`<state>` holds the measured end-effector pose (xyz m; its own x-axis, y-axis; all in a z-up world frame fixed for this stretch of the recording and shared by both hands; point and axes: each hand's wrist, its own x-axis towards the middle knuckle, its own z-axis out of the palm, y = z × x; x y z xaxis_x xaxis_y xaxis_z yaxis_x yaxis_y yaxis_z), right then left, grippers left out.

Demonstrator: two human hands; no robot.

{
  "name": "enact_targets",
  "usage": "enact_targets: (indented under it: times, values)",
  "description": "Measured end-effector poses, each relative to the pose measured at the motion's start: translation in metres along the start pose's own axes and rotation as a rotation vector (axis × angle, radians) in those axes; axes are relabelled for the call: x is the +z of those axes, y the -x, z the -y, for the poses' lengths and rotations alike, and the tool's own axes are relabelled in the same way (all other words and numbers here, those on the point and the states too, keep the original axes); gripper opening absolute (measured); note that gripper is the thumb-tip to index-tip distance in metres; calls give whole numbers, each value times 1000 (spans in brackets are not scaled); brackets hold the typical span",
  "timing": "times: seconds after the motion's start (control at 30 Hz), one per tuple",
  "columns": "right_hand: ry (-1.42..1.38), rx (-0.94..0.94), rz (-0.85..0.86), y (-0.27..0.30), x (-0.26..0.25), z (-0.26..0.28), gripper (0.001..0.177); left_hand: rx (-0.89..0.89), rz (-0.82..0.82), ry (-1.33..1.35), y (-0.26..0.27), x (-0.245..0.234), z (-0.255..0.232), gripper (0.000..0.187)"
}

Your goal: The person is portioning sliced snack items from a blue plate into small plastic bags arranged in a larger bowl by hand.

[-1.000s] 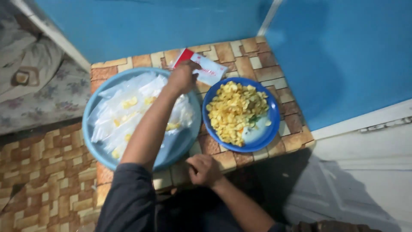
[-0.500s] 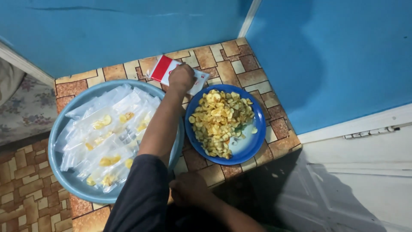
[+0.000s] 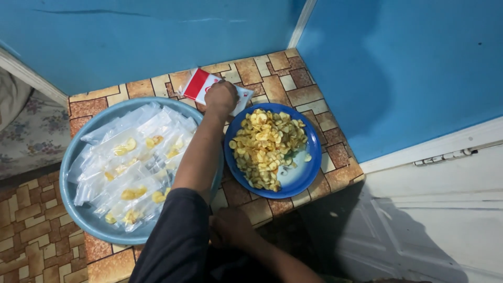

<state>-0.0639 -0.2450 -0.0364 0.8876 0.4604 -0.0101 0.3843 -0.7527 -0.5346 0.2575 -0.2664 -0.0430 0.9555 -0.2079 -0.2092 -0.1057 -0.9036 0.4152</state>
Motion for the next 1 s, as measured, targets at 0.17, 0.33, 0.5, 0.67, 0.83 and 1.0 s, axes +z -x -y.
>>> enact_targets:
  times: [0.17,0.33,0.5,0.67,0.83,1.0]
  values:
    - [-27,-124,-253,6,12,-7,19,120,-42,-100,10,0,-5,25]
    - [-44,-257,-443,8,17,-10,11,204,-98,-243,9,7,-4,29]
    - [-78,-231,-376,9,23,-14,11,137,-52,-44,11,-7,-1,27]
    - [-54,-94,-133,8,11,-9,6,74,-104,293,7,-7,16,21]
    - [61,88,157,-3,-10,6,15,90,-232,674,-12,6,38,14]
    - [-97,-151,-196,9,39,-32,6,22,-239,1133,15,-14,39,12]
